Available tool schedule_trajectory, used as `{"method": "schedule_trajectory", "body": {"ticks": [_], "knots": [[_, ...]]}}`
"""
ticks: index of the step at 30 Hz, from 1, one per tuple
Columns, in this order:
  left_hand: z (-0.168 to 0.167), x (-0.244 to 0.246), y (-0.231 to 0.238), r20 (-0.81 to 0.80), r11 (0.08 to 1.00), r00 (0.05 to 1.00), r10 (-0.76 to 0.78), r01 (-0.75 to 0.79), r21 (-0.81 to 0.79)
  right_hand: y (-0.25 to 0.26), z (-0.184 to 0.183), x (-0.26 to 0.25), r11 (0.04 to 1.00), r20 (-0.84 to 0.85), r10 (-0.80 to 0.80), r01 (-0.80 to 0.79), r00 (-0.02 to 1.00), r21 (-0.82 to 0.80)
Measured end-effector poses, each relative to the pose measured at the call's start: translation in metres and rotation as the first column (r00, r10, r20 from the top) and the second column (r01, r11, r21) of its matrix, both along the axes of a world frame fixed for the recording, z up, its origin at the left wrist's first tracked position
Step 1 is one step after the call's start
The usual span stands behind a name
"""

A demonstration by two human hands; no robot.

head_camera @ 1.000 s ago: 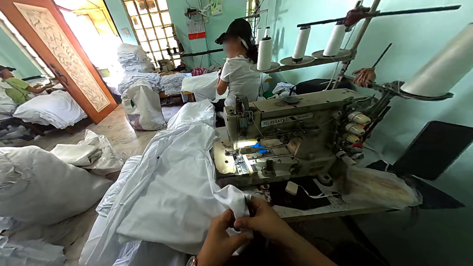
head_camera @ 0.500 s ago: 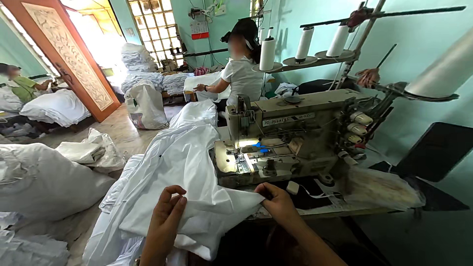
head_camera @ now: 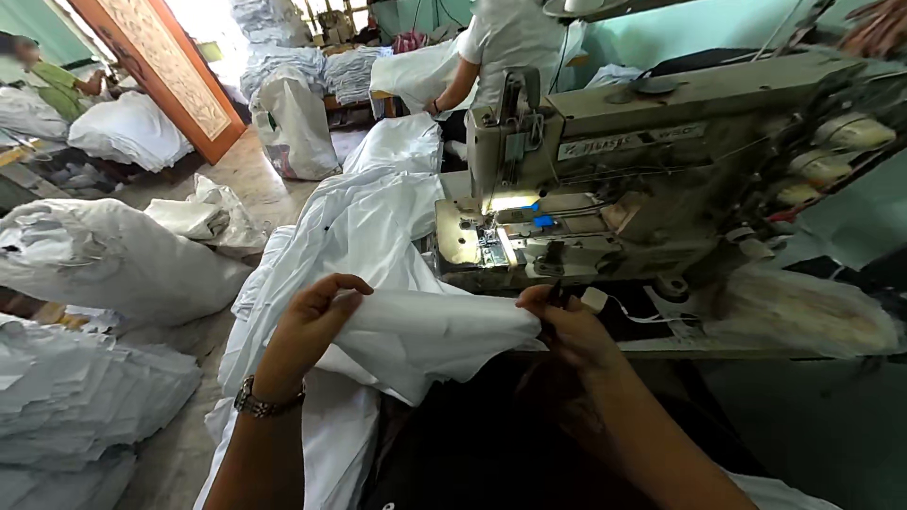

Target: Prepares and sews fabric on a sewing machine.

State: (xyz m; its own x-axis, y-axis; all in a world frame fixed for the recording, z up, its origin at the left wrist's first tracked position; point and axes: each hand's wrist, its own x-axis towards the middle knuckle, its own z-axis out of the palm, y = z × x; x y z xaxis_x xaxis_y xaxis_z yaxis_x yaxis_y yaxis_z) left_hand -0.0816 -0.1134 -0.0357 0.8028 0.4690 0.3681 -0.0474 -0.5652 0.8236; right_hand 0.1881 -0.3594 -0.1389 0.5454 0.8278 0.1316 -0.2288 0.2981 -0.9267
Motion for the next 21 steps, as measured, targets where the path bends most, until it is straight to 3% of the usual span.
{"method": "schedule_trajectory", "body": {"ticks": [2, 4, 7, 11, 21], "knots": [[-0.004, 0.000, 0.000, -0.073, 0.986, 0.995, 0.075, -0.063, 0.154, -0.001, -0.002, 0.003, 0.999, 0.235, 0.032, -0.028, 0.971, -0.024], [-0.011, 0.002, -0.001, -0.097, 0.941, 0.977, 0.191, -0.154, 0.303, -0.001, -0.003, 0.007, 0.997, 0.502, 0.024, 0.014, 0.864, -0.071], [-0.018, 0.005, -0.001, -0.070, 0.895, 0.962, 0.265, -0.218, 0.390, 0.000, -0.007, 0.006, 0.984, 0.694, -0.079, 0.168, 0.716, -0.062], [-0.021, 0.009, -0.001, -0.020, 0.880, 0.965, 0.260, -0.229, 0.415, -0.002, -0.007, 0.004, 0.980, 0.737, -0.093, 0.190, 0.669, -0.049], [-0.024, 0.021, 0.000, 0.054, 0.877, 0.974, 0.219, -0.221, 0.428, -0.003, -0.009, 0.007, 0.993, 0.725, -0.068, 0.114, 0.685, -0.015]]}}
